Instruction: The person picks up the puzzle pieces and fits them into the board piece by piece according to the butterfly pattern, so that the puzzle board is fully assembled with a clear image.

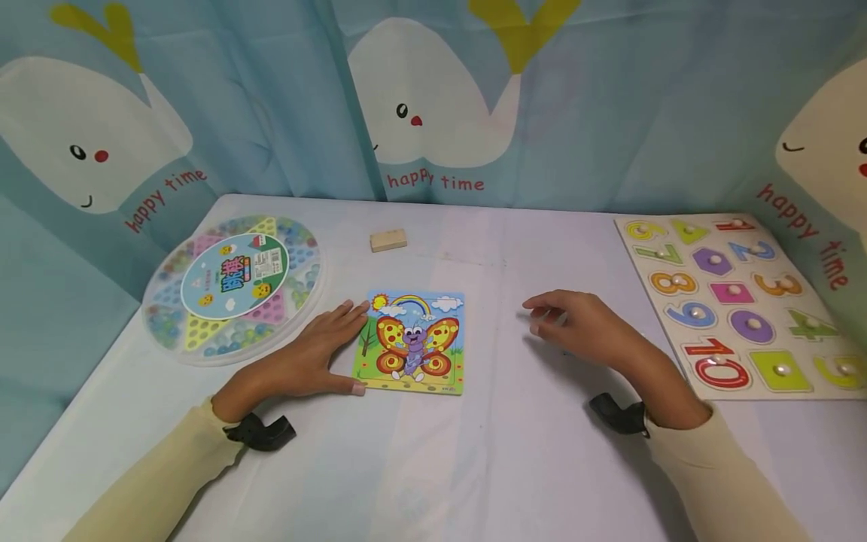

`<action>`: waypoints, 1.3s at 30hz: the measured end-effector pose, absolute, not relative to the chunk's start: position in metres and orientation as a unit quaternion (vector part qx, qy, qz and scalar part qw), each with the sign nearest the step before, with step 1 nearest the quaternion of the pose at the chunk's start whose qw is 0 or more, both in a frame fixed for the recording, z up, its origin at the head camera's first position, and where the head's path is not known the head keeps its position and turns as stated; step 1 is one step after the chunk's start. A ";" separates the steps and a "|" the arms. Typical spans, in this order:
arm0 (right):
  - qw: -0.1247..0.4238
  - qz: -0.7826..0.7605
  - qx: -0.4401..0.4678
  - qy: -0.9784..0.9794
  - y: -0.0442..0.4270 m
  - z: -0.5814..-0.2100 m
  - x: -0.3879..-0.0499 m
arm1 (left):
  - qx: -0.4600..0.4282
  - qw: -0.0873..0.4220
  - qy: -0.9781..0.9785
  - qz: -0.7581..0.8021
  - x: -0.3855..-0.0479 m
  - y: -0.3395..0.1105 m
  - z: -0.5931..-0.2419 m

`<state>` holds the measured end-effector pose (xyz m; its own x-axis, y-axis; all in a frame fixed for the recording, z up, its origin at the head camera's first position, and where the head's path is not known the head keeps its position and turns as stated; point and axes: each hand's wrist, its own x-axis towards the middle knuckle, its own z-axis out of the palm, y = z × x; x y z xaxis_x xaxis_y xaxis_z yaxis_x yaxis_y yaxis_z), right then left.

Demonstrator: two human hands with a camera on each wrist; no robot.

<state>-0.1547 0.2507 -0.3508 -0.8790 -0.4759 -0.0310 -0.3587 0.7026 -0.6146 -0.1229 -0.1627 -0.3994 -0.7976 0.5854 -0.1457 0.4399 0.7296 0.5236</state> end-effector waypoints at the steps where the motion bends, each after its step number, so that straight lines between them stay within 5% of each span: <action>1: 0.088 -0.311 -0.228 0.918 0.253 -0.351 -0.154 | 0.279 0.152 0.918 0.239 -0.123 -0.163 -0.399; 22: 0.067 -0.255 -0.197 0.944 0.305 -0.350 -0.133 | 0.279 0.157 0.916 0.241 -0.123 -0.162 -0.399; 39: 0.067 -0.231 -0.194 0.951 0.298 -0.359 -0.135 | 0.278 0.157 0.917 0.240 -0.123 -0.162 -0.398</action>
